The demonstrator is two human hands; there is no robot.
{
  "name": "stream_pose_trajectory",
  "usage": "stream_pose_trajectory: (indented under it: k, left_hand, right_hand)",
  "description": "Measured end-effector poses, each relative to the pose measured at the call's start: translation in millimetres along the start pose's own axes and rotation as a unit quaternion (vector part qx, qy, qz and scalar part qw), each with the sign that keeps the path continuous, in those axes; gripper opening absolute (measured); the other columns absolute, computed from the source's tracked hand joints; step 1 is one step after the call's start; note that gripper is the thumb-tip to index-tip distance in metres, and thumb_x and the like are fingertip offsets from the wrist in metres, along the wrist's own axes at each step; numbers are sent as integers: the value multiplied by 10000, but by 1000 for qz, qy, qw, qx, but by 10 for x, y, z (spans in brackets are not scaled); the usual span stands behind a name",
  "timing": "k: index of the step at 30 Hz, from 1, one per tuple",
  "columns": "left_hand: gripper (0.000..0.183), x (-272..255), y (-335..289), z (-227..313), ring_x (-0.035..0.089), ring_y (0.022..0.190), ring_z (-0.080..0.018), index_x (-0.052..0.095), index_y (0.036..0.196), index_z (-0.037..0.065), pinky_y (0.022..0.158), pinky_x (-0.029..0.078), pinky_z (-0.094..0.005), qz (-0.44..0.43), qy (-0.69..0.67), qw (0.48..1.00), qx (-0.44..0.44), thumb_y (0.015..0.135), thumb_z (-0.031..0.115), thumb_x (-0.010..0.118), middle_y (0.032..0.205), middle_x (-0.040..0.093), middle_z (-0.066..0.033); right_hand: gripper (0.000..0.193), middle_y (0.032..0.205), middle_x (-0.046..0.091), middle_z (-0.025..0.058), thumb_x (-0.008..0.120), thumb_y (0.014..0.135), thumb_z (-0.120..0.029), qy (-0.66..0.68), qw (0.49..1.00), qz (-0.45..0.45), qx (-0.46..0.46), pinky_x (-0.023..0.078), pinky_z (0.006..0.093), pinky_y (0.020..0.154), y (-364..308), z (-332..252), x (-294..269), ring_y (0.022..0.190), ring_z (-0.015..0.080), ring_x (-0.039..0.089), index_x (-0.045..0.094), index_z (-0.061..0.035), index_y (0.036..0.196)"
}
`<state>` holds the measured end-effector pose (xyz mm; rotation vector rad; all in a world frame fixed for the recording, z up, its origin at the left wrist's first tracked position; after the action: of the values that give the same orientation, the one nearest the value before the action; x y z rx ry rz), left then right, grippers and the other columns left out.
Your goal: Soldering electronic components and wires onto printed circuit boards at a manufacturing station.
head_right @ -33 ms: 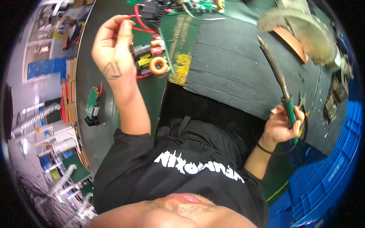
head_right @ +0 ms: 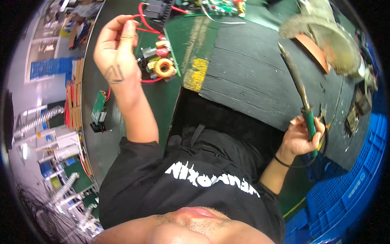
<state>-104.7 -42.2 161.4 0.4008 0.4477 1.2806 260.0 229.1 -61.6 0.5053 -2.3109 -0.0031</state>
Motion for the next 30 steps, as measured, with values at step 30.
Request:
stream_pose_trajectory:
  k: [30]
  left_hand:
    - [91,-4451,1257,-1159,732,773,-156,783,971,7,726,560,-299,210,426,866,155,951,83,737,865,786,-96]
  right_hand:
    - [466,1029,749,204,572,995,-391,-78,996,46,17,576,346,634,123,-75,-305,825,304,727,678,-4,1233]
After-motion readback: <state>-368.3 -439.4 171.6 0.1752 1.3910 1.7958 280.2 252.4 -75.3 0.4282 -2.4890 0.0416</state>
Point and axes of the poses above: each hand's wrist, its own y-axis towards the middle knuckle, its own x-axis out of the palm, z = x × y, the point moved 7 cm from there along y, towards the middle knuckle
